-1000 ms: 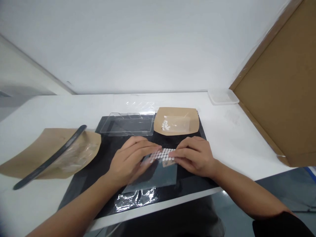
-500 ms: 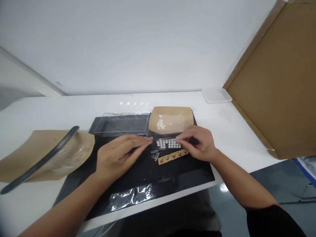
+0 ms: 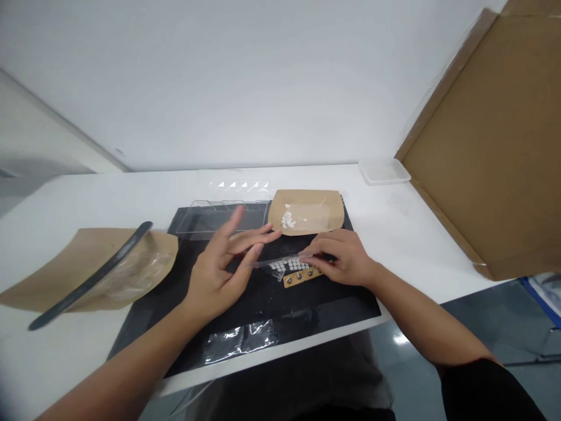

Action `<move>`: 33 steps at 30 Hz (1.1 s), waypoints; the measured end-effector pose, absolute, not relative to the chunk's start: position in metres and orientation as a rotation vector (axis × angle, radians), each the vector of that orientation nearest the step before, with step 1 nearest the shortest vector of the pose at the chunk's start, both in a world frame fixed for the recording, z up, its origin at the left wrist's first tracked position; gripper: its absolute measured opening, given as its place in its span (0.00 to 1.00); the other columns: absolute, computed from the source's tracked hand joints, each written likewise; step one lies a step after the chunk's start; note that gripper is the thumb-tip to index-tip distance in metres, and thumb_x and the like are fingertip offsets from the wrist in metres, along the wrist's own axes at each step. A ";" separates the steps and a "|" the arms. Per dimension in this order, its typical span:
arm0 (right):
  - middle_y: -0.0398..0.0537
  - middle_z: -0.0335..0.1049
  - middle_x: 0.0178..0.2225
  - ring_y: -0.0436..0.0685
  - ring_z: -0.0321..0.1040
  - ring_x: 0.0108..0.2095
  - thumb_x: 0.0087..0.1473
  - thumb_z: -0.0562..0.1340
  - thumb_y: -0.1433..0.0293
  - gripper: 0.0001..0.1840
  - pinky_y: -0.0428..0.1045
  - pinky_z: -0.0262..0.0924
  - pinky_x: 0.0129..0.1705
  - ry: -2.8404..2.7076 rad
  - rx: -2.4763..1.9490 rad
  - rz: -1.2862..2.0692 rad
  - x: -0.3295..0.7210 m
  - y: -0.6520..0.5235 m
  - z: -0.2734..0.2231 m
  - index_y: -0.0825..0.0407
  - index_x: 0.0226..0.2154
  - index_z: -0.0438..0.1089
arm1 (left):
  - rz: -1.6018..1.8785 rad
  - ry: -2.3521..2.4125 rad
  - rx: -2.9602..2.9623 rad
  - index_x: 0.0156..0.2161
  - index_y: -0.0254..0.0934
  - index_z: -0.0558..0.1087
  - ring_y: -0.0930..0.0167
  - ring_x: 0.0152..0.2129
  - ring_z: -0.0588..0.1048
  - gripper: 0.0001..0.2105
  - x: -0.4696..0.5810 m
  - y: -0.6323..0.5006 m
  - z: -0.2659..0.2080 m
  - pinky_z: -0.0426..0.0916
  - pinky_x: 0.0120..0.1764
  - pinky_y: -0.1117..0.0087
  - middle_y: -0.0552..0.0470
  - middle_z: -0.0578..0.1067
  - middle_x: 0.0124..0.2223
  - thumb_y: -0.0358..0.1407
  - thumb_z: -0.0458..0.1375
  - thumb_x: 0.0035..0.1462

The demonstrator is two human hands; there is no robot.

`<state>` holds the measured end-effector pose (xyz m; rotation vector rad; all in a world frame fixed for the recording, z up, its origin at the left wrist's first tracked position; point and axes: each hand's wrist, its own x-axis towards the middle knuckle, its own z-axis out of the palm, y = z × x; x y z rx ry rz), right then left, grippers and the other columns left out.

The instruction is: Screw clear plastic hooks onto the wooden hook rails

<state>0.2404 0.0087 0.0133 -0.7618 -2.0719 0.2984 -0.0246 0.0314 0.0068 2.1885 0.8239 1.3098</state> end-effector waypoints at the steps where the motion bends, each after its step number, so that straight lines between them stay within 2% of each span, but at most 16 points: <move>1: 0.45 0.82 0.35 0.51 0.78 0.34 0.64 0.70 0.71 0.02 0.47 0.73 0.36 -2.060 -0.759 0.314 0.239 0.008 0.013 0.50 0.41 0.80 | 1.280 0.788 2.205 0.73 0.42 0.62 0.63 0.57 0.81 0.27 -0.024 0.032 0.009 0.83 0.46 0.63 0.47 0.85 0.53 0.30 0.58 0.72; 3: 0.46 0.80 0.35 0.51 0.78 0.35 0.64 0.70 0.71 0.02 0.47 0.73 0.37 -2.036 -0.756 0.372 0.237 0.007 0.012 0.51 0.41 0.80 | 1.233 0.708 2.254 0.60 0.43 0.77 0.62 0.56 0.81 0.16 -0.024 0.033 0.014 0.82 0.51 0.57 0.48 0.86 0.51 0.30 0.60 0.71; 5: 0.48 0.79 0.36 0.52 0.78 0.36 0.65 0.69 0.72 0.03 0.48 0.74 0.38 -2.029 -0.740 0.417 0.236 0.007 0.012 0.51 0.41 0.80 | 1.203 0.609 2.287 0.53 0.42 0.82 0.61 0.52 0.82 0.11 -0.025 0.034 0.017 0.80 0.55 0.51 0.48 0.87 0.47 0.30 0.62 0.69; 7: 0.49 0.78 0.37 0.52 0.77 0.37 0.65 0.68 0.72 0.04 0.48 0.73 0.38 -2.036 -0.713 0.420 0.237 0.006 0.011 0.51 0.42 0.80 | 1.178 0.524 2.285 0.51 0.42 0.83 0.61 0.48 0.83 0.10 -0.024 0.035 0.019 0.80 0.52 0.51 0.47 0.87 0.45 0.31 0.64 0.68; 12: 0.48 0.77 0.36 0.52 0.76 0.34 0.63 0.69 0.74 0.07 0.47 0.72 0.34 -2.038 -0.628 0.346 0.239 0.004 0.011 0.49 0.44 0.79 | 1.182 0.439 2.293 0.50 0.42 0.82 0.64 0.41 0.81 0.11 -0.023 0.033 0.019 0.78 0.40 0.61 0.47 0.85 0.44 0.34 0.71 0.61; 17: 0.46 0.78 0.34 0.52 0.75 0.31 0.63 0.68 0.72 0.06 0.48 0.70 0.32 -2.082 -0.582 0.096 0.238 -0.001 0.015 0.47 0.43 0.79 | 1.216 0.426 2.352 0.48 0.41 0.82 0.66 0.39 0.79 0.10 -0.021 0.030 0.023 0.74 0.44 0.59 0.47 0.84 0.45 0.37 0.71 0.62; 21: 0.46 0.78 0.33 0.53 0.76 0.31 0.61 0.71 0.72 0.07 0.50 0.72 0.32 -2.117 -0.538 -0.042 0.239 -0.004 0.014 0.48 0.43 0.78 | 1.249 0.443 2.404 0.49 0.41 0.82 0.66 0.39 0.77 0.14 -0.021 0.025 0.024 0.71 0.41 0.62 0.47 0.81 0.45 0.42 0.73 0.60; 27: 0.42 0.80 0.34 0.53 0.76 0.32 0.59 0.73 0.73 0.09 0.51 0.73 0.32 -2.173 -0.569 -0.082 0.241 -0.006 0.010 0.45 0.40 0.77 | 1.292 0.539 2.513 0.49 0.43 0.82 0.65 0.42 0.74 0.17 -0.020 0.020 0.023 0.71 0.40 0.63 0.47 0.78 0.49 0.45 0.74 0.57; 30: 0.42 0.79 0.33 0.53 0.76 0.31 0.58 0.73 0.74 0.08 0.51 0.72 0.31 -2.173 -0.595 -0.083 0.240 -0.007 0.012 0.46 0.37 0.76 | 1.313 0.597 2.560 0.47 0.43 0.82 0.65 0.42 0.73 0.17 -0.020 0.019 0.022 0.71 0.40 0.63 0.47 0.77 0.49 0.46 0.75 0.56; 33: 0.44 0.78 0.33 0.53 0.76 0.31 0.59 0.72 0.74 0.06 0.51 0.70 0.31 -2.140 -0.602 -0.072 0.239 -0.006 0.016 0.49 0.38 0.77 | 1.340 0.617 2.581 0.47 0.42 0.81 0.65 0.42 0.74 0.17 -0.020 0.020 0.022 0.71 0.41 0.62 0.47 0.78 0.48 0.46 0.75 0.56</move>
